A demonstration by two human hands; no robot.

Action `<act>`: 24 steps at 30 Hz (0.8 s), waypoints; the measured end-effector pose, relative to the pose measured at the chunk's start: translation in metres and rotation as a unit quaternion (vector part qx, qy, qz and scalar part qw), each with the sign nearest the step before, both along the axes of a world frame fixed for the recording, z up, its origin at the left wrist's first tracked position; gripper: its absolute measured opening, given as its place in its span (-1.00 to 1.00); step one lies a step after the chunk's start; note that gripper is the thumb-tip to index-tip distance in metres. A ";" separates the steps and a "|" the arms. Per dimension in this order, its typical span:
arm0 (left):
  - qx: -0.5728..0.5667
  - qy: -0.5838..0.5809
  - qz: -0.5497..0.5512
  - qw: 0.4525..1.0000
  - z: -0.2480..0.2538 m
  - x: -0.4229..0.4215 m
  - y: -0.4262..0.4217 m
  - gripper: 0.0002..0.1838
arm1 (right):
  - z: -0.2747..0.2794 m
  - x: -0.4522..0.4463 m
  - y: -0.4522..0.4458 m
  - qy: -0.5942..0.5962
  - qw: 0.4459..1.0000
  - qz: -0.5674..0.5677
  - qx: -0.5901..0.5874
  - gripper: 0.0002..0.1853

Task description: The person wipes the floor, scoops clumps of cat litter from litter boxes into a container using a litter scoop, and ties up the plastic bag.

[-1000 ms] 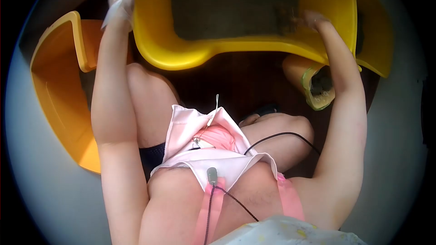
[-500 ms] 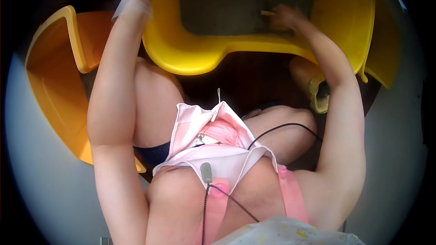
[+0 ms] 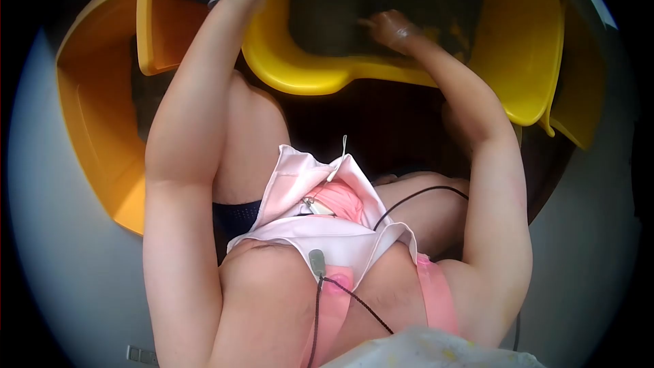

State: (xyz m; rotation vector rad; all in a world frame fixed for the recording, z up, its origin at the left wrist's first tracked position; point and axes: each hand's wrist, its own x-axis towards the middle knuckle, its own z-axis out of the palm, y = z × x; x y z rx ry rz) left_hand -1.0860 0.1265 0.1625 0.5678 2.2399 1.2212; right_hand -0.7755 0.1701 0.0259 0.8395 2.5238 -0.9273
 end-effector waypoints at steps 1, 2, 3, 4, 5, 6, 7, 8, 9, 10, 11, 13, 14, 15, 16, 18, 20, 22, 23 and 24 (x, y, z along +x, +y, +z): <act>-0.021 0.019 0.003 1.000 0.005 0.001 -0.002 -0.17 | 0.004 -0.001 0.000 0.011 1.000 -0.013 -0.006 -0.68; -0.046 0.036 0.008 0.998 0.007 0.004 -0.002 -0.18 | 0.006 -0.005 0.002 0.006 1.000 -0.024 -0.008 -0.69; -0.065 0.053 0.010 0.996 0.020 0.013 -0.004 -0.18 | 0.009 -0.009 0.005 0.001 0.999 -0.037 -0.006 -0.70; -0.057 0.084 0.012 0.995 0.045 0.034 -0.014 -0.18 | 0.010 -0.008 0.001 -0.007 0.999 -0.051 -0.010 -0.70; -0.053 0.079 0.016 0.995 0.040 0.029 -0.012 -0.18 | 0.011 -0.011 0.003 0.004 0.997 -0.071 -0.019 -0.69; -0.045 0.076 0.020 0.996 0.029 0.021 -0.008 -0.18 | 0.012 -0.013 0.004 0.018 0.995 -0.091 -0.023 -0.68; -0.045 0.070 0.023 0.996 0.022 0.015 -0.007 -0.17 | 0.016 -0.016 0.000 0.028 0.993 -0.110 -0.035 -0.67; -0.056 0.090 0.012 0.994 0.014 0.009 -0.003 -0.17 | 0.021 -0.018 0.003 0.032 0.991 -0.122 -0.047 -0.66; -0.070 0.110 0.000 0.992 0.011 0.005 -0.003 -0.17 | 0.035 -0.023 0.004 0.037 0.988 -0.135 -0.062 -0.66; -0.092 0.128 -0.013 0.987 0.005 0.001 -0.002 -0.16 | 0.041 -0.027 0.002 0.039 0.985 -0.148 -0.085 -0.65; -0.082 0.133 -0.007 0.988 0.003 -0.004 0.003 -0.16 | 0.035 -0.029 0.010 0.053 0.986 -0.136 -0.077 -0.64; -0.070 0.135 0.003 0.988 0.000 -0.003 0.001 -0.16 | 0.020 -0.021 0.013 0.074 0.988 -0.114 -0.070 -0.63; -0.071 0.136 -0.002 0.988 -0.001 -0.002 0.002 -0.17 | 0.016 -0.016 0.013 0.070 0.987 -0.125 -0.074 -0.63; -0.069 0.139 -0.004 0.988 0.004 -0.002 0.002 -0.17 | 0.017 -0.016 0.016 0.069 0.986 -0.134 -0.074 -0.62; -0.070 0.141 -0.008 0.987 0.006 0.000 0.000 -0.17 | 0.016 -0.015 0.015 0.067 0.984 -0.144 -0.078 -0.62; -0.079 0.143 -0.006 0.987 0.010 0.004 -0.004 -0.17 | 0.011 -0.010 0.014 0.060 0.978 -0.168 -0.112 -0.57; -0.079 0.142 -0.005 0.987 0.014 0.004 -0.002 -0.16 | 0.003 -0.007 0.020 0.079 0.972 -0.185 -0.121 -0.53; -0.082 0.132 -0.006 0.988 0.016 0.005 -0.002 -0.16 | -0.004 -0.003 0.019 0.117 0.967 -0.198 -0.114 -0.48; -0.072 0.143 -0.006 0.987 0.016 0.004 -0.001 -0.16 | -0.007 -0.002 0.021 0.113 0.966 -0.202 -0.117 -0.47; -0.063 0.154 -0.006 0.986 0.013 0.004 0.000 -0.16 | -0.003 -0.001 0.020 0.108 0.965 -0.206 -0.121 -0.46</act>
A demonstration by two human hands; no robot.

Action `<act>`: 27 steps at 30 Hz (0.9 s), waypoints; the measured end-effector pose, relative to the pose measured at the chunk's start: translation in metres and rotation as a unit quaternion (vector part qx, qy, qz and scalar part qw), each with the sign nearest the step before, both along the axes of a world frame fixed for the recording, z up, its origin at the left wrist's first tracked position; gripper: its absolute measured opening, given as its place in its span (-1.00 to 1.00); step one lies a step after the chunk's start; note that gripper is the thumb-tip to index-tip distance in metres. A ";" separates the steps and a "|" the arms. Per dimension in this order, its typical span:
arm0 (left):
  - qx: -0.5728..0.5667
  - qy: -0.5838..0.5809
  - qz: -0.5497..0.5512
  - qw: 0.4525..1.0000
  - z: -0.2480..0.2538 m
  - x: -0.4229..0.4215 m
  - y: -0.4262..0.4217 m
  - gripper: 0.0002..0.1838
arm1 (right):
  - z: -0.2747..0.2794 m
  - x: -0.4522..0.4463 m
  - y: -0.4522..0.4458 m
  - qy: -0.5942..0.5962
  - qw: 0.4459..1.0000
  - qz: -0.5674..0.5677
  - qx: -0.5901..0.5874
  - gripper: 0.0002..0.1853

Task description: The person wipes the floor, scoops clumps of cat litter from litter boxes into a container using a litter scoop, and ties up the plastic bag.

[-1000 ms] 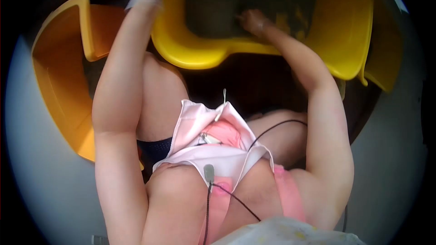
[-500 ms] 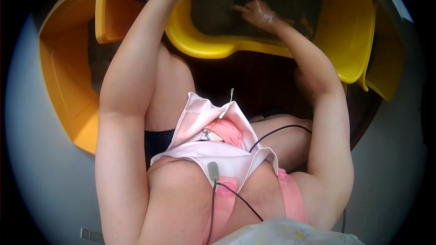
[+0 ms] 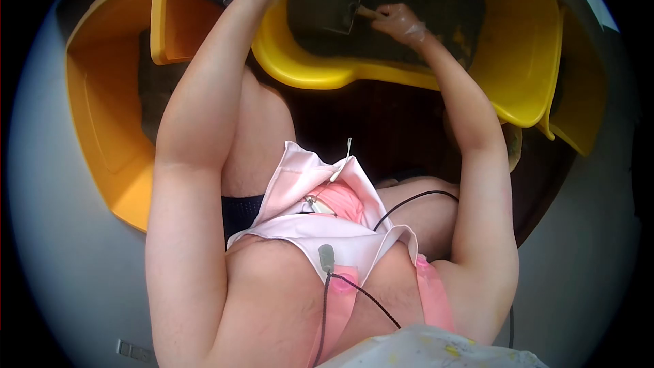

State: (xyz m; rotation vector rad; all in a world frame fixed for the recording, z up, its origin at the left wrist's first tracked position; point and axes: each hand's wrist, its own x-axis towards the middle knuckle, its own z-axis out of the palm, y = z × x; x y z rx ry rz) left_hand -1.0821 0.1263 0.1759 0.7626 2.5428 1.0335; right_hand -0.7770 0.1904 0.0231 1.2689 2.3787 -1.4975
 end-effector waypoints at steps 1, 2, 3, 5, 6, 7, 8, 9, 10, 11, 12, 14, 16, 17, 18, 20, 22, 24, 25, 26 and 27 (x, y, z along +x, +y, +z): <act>0.008 0.010 -0.001 1.000 -0.002 -0.001 -0.001 -0.16 | 0.004 0.000 -0.001 -0.004 1.000 -0.002 -0.006 -0.45; 0.013 0.020 -0.004 1.000 -0.006 -0.004 0.000 -0.16 | 0.003 -0.001 -0.003 0.007 1.000 -0.014 -0.015 -0.48; 0.018 0.028 -0.007 0.999 -0.010 -0.007 0.001 -0.16 | 0.001 0.000 -0.005 0.018 0.999 -0.026 -0.025 -0.50; 0.006 0.045 -0.017 0.999 -0.019 -0.013 0.000 -0.17 | 0.003 0.002 -0.012 0.031 0.998 -0.040 -0.041 -0.55; -0.006 0.053 -0.025 0.998 -0.020 -0.016 0.000 -0.17 | 0.010 0.003 -0.014 0.034 0.998 -0.044 -0.043 -0.58; -0.016 0.062 -0.034 0.997 -0.021 -0.018 0.001 -0.16 | 0.016 0.004 -0.015 0.037 0.997 -0.048 -0.042 -0.60; -0.011 0.066 -0.030 0.997 -0.022 -0.018 0.002 -0.16 | 0.021 0.004 -0.018 0.044 0.996 -0.066 -0.044 -0.62; -0.006 0.071 -0.026 0.997 -0.023 -0.018 0.001 -0.16 | 0.025 0.003 -0.022 0.052 0.994 -0.082 -0.047 -0.64; -0.001 0.075 -0.023 0.997 -0.023 -0.016 0.001 -0.16 | 0.027 0.006 -0.025 0.059 0.992 -0.100 -0.050 -0.66; 0.005 0.086 -0.029 0.996 -0.026 -0.016 -0.002 -0.16 | 0.027 0.010 -0.026 0.061 0.992 -0.101 -0.048 -0.67; 0.011 0.097 -0.036 0.995 -0.030 -0.019 -0.005 -0.16 | 0.029 0.014 -0.027 0.063 0.992 -0.103 -0.046 -0.67; 0.006 0.109 -0.020 0.994 -0.036 -0.024 0.002 -0.17 | 0.032 0.014 -0.021 0.065 0.992 -0.101 -0.033 -0.69; 0.001 0.118 -0.021 0.993 -0.039 -0.027 0.003 -0.17 | 0.042 0.019 -0.029 0.052 0.993 -0.101 -0.028 -0.70; -0.003 0.119 -0.021 0.993 -0.040 -0.024 0.000 -0.18 | 0.043 0.026 -0.033 0.044 0.994 -0.094 -0.020 -0.70; 0.025 0.110 -0.018 0.993 -0.035 -0.020 -0.003 -0.16 | 0.043 0.029 -0.033 0.038 0.995 -0.092 -0.008 -0.69; 0.018 0.128 -0.030 0.991 -0.040 -0.026 0.000 -0.16 | 0.042 0.032 -0.032 0.035 0.994 -0.100 -0.003 -0.68; 0.006 0.113 -0.026 0.993 -0.026 -0.019 -0.001 -0.15 | 0.043 0.032 -0.037 0.042 0.990 -0.128 -0.031 -0.66; 0.026 0.115 -0.022 0.993 -0.025 -0.019 0.000 -0.14 | 0.049 0.035 -0.035 -0.002 0.995 -0.098 -0.013 -0.65; 0.033 0.113 -0.020 0.993 -0.026 -0.020 0.000 -0.14 | 0.052 0.038 -0.036 -0.027 0.996 -0.083 -0.006 -0.64; 0.004 0.079 -0.031 0.996 -0.025 -0.025 0.000 -0.18 | 0.046 0.040 -0.036 -0.025 0.995 -0.091 -0.017 -0.64; -0.008 0.069 -0.027 0.997 -0.020 -0.023 0.001 -0.19 | 0.040 0.039 -0.037 -0.023 0.994 -0.099 -0.027 -0.64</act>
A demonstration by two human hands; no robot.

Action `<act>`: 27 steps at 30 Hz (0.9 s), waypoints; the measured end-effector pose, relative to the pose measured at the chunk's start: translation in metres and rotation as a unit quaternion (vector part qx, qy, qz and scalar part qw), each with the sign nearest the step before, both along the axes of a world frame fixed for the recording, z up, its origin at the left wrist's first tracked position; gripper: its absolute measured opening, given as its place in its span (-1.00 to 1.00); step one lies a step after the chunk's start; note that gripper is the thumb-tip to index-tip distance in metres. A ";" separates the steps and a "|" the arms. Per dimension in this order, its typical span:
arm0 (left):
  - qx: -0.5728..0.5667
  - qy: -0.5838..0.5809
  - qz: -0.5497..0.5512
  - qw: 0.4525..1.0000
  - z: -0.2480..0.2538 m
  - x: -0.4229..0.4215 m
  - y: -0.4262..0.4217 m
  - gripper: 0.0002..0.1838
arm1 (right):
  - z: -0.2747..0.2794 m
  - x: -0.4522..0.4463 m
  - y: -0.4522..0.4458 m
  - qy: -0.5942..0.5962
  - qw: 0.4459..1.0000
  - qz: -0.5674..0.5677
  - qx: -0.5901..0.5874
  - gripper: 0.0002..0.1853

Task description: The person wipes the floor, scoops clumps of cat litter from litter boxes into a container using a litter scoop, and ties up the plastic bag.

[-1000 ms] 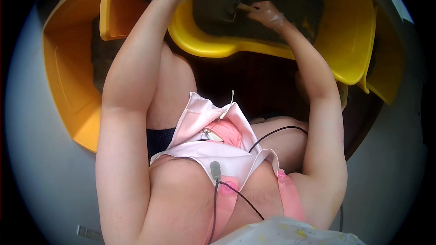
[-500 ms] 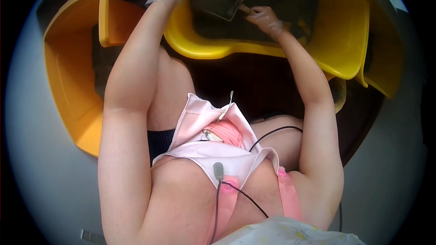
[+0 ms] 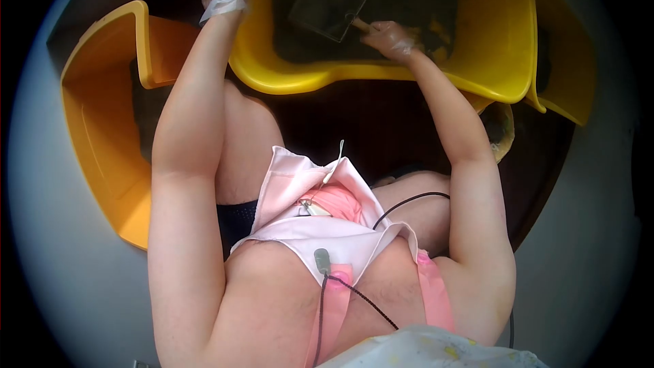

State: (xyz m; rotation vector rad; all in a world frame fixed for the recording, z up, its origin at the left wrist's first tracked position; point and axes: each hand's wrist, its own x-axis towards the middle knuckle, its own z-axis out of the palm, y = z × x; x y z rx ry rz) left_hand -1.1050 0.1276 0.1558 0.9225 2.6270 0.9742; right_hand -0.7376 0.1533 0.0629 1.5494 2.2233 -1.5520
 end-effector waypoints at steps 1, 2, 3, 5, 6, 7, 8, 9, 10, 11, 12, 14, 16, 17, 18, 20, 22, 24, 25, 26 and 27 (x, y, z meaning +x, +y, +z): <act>-0.014 -0.010 0.008 1.000 0.004 0.001 -0.003 -0.19 | -0.006 0.000 -0.001 0.003 1.000 -0.007 -0.012 -0.64; -0.027 -0.022 0.013 0.999 0.007 0.004 -0.004 -0.18 | -0.010 0.005 0.000 -0.007 1.000 -0.012 -0.007 -0.63; -0.037 -0.033 0.018 0.999 0.013 0.008 -0.004 -0.18 | -0.002 0.005 0.001 -0.016 1.000 -0.016 0.001 -0.63; -0.061 -0.056 0.025 0.996 0.023 0.018 -0.004 -0.15 | -0.003 0.009 0.003 -0.023 0.999 -0.030 0.019 -0.60; -0.046 -0.055 0.036 0.997 0.029 0.026 -0.006 -0.16 | -0.015 0.014 0.001 -0.021 0.998 -0.039 0.032 -0.58; -0.051 -0.061 0.032 0.996 0.029 0.025 -0.006 -0.16 | -0.015 0.016 0.001 -0.019 0.998 -0.049 0.044 -0.56; -0.056 -0.069 0.027 0.996 0.027 0.022 -0.005 -0.17 | -0.013 0.024 0.001 -0.054 0.996 -0.041 0.052 -0.52; -0.049 -0.084 0.034 0.995 0.029 0.023 -0.005 -0.18 | 0.002 0.027 -0.001 -0.086 0.994 -0.031 0.059 -0.48; -0.051 -0.088 0.032 0.994 0.031 0.023 -0.003 -0.18 | 0.009 0.029 -0.001 -0.120 0.990 -0.021 0.065 -0.44; -0.057 -0.093 0.032 0.993 0.033 0.024 -0.004 -0.19 | -0.014 0.048 -0.006 -0.033 0.993 -0.085 0.078 -0.34; -0.066 -0.100 0.034 0.992 0.035 0.025 -0.005 -0.20 | 0.000 0.047 -0.005 -0.105 0.985 -0.137 -0.007 -0.33; -0.056 -0.127 0.047 0.989 0.038 0.030 -0.003 -0.21 | 0.043 0.045 0.002 -0.247 0.925 -0.234 -0.170 -0.30; -0.057 -0.148 0.055 0.986 0.044 0.037 -0.004 -0.22 | 0.030 0.055 0.002 -0.265 0.911 -0.250 -0.194 -0.28; -0.068 -0.142 0.057 0.986 0.051 0.044 -0.006 -0.22 | 0.006 0.063 0.004 -0.261 0.909 -0.260 -0.196 -0.28; -0.072 -0.113 0.039 0.990 0.050 0.041 -0.004 -0.22 | -0.015 0.065 0.010 -0.255 0.907 -0.269 -0.197 -0.28; -0.084 -0.061 0.007 0.995 0.035 0.035 -0.005 -0.22 | -0.042 0.061 0.020 -0.221 0.913 -0.285 -0.193 -0.30; -0.079 -0.041 0.014 0.996 0.029 0.035 -0.004 -0.22 | -0.076 0.052 0.037 -0.187 0.929 -0.278 -0.156 -0.31; -0.082 -0.038 0.023 0.996 0.034 0.045 -0.005 -0.22 | -0.105 0.043 0.056 -0.162 0.943 -0.275 -0.097 -0.31; -0.087 -0.043 0.015 0.995 0.032 0.048 -0.003 -0.22 | -0.112 0.036 0.066 -0.150 0.945 -0.283 -0.069 -0.31; -0.089 -0.040 0.011 0.995 0.032 0.047 -0.004 -0.22 | -0.120 0.020 0.082 -0.135 0.942 -0.305 -0.045 -0.30; -0.089 -0.031 0.005 0.995 0.030 0.041 -0.003 -0.22 | -0.126 0.005 0.096 -0.134 0.942 -0.305 -0.036 -0.30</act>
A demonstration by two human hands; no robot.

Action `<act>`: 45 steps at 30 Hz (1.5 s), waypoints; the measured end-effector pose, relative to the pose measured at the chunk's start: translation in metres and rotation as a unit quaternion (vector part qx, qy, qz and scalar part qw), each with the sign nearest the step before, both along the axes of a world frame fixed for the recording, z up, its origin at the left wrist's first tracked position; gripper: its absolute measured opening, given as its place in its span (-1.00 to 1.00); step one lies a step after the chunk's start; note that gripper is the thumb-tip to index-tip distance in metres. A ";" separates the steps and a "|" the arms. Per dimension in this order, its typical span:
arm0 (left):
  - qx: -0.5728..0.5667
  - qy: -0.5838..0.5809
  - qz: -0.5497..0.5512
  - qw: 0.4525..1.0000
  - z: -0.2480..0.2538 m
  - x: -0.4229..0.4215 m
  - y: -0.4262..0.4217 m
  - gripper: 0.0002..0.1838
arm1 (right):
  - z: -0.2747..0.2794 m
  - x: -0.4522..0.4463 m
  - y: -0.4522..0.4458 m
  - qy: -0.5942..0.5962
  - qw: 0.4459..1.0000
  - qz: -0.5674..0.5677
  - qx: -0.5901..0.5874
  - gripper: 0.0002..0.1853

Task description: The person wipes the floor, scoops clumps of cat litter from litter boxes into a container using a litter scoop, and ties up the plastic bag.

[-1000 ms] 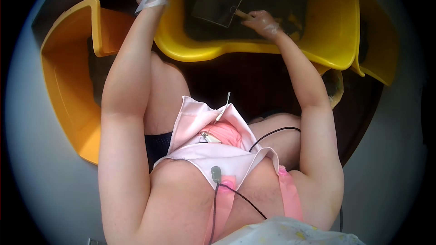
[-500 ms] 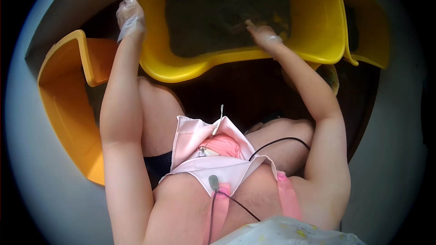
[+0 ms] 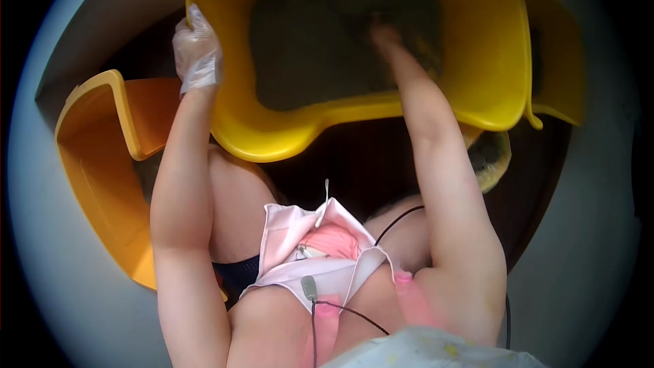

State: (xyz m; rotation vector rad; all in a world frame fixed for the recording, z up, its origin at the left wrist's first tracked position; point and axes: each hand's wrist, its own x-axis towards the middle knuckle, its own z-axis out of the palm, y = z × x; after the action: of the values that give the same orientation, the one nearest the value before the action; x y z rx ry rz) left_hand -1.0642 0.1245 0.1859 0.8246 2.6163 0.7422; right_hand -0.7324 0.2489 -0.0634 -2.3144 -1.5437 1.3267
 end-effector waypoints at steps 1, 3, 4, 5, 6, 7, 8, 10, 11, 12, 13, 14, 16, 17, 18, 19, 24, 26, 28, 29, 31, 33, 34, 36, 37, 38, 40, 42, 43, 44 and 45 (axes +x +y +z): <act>-0.004 0.052 0.012 0.999 -0.004 -0.003 0.003 -0.19 | -0.008 -0.015 0.013 -0.001 1.000 0.002 0.009 -0.29; 0.001 0.001 0.025 1.000 0.003 0.006 0.000 -0.19 | -0.015 -0.008 0.014 -0.045 0.997 0.052 -0.025 -0.26; 0.010 -0.014 0.025 1.000 0.004 0.008 -0.003 -0.20 | -0.023 -0.001 0.008 -0.069 0.993 0.083 0.054 -0.28; 0.014 -0.010 0.025 1.000 0.001 0.002 0.001 -0.20 | -0.031 -0.001 0.010 -0.089 0.979 0.109 0.145 -0.30; 0.020 -0.006 0.023 1.000 -0.005 -0.005 0.005 -0.20 | -0.041 0.003 0.015 -0.110 0.970 0.141 0.166 -0.33; 0.014 -0.005 0.020 1.000 0.001 -0.002 0.004 -0.20 | -0.050 0.007 0.020 -0.132 0.958 0.172 0.189 -0.36; 0.015 -0.004 0.004 1.000 0.006 0.002 0.000 -0.25 | -0.061 0.012 0.024 -0.154 0.954 0.216 0.137 -0.39; 0.020 0.011 0.009 1.000 -0.003 -0.005 0.000 -0.24 | -0.059 0.015 0.022 -0.180 0.938 0.261 0.138 -0.45; 0.023 0.018 0.012 1.000 -0.007 -0.006 0.000 -0.24 | -0.057 0.021 0.016 -0.184 0.927 0.265 0.190 -0.48; 0.019 -0.016 0.033 0.999 0.004 0.000 0.000 -0.20 | -0.051 0.025 0.002 -0.189 0.915 0.268 0.236 -0.49; 0.026 -0.018 0.033 0.999 0.003 0.000 0.003 -0.20 | -0.036 0.022 0.003 -0.159 0.938 0.202 0.234 -0.50; 0.035 -0.020 0.036 0.999 0.001 -0.004 0.006 -0.20 | -0.020 0.016 0.009 -0.127 0.954 0.138 0.234 -0.50; 0.026 -0.012 0.029 0.999 -0.003 -0.008 0.000 -0.20 | 0.010 0.009 -0.011 -0.072 0.966 0.035 0.245 -0.51; 0.026 -0.003 0.023 0.999 -0.004 -0.011 0.004 -0.20 | 0.026 0.006 -0.013 -0.050 0.960 -0.002 0.274 -0.52; 0.020 0.005 0.017 1.000 -0.005 -0.012 0.003 -0.20 | 0.038 0.004 -0.019 -0.030 0.954 -0.038 0.297 -0.53; 0.021 0.015 0.021 0.999 -0.007 -0.014 0.005 -0.20 | 0.045 0.002 -0.023 -0.004 0.957 -0.055 0.285 -0.54; -0.005 0.023 0.019 1.000 -0.005 -0.014 0.006 -0.22 | 0.054 0.013 -0.031 0.058 0.965 -0.101 0.234 -0.55; 0.016 0.014 0.017 1.000 -0.007 -0.017 0.006 -0.22 | 0.040 0.020 -0.023 0.022 0.970 -0.032 0.238 -0.52; 0.010 0.003 0.013 1.000 -0.007 -0.017 0.004 -0.22 | 0.052 0.025 -0.037 0.001 0.977 -0.038 0.209 -0.50; 0.016 0.001 0.010 1.000 -0.007 -0.017 0.004 -0.22 | 0.058 0.023 -0.041 0.002 0.980 -0.073 0.186 -0.49; 0.024 -0.002 0.011 1.000 -0.009 -0.020 0.003 -0.21 | 0.059 0.024 -0.042 -0.029 0.989 -0.012 0.145 -0.53; -0.003 0.028 0.023 0.999 -0.010 -0.021 0.005 -0.18 | 0.047 0.039 -0.047 -0.065 0.989 0.089 0.094 -0.59; 0.007 0.021 0.019 1.000 -0.014 -0.024 0.005 -0.18 | 0.052 0.039 -0.052 -0.071 0.990 0.102 0.063 -0.61; 0.021 0.016 0.026 0.999 -0.017 -0.030 0.005 -0.18 | 0.035 0.058 -0.062 -0.068 0.985 0.156 0.011 -0.60; 0.021 0.015 0.033 0.999 -0.014 -0.028 0.004 -0.18 | 0.073 0.049 -0.076 -0.028 0.994 0.091 -0.045 -0.61; 0.022 0.012 0.039 0.999 -0.012 -0.025 0.004 -0.18 | 0.117 0.038 -0.091 0.004 0.995 0.022 -0.097 -0.58; 0.023 0.003 0.038 0.999 -0.011 -0.026 0.008 -0.18 | 0.082 0.044 -0.088 -0.001 0.983 0.161 -0.090 -0.63; 0.015 -0.008 0.040 0.999 -0.006 -0.025 0.004 -0.17 | 0.083 0.035 -0.094 0.047 0.980 0.058 -0.185 -0.68; 0.019 -0.033 0.050 0.998 -0.005 -0.026 0.005 -0.16 | 0.076 0.033 -0.097 0.065 0.978 0.038 -0.195 -0.66; 0.008 -0.038 0.056 0.998 -0.003 -0.025 0.006 -0.16 | 0.065 0.030 -0.093 0.084 0.976 0.019 -0.202 -0.64; -0.002 -0.044 0.061 0.997 -0.001 -0.023 0.007 -0.16 | 0.056 0.028 -0.089 0.103 0.973 -0.002 -0.209 -0.61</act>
State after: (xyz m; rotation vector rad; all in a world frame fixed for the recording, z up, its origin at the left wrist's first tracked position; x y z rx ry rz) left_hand -1.0875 0.1318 0.1845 0.6200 2.6076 0.7865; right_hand -0.7043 0.1603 -0.0071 -2.2883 -1.2970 1.9818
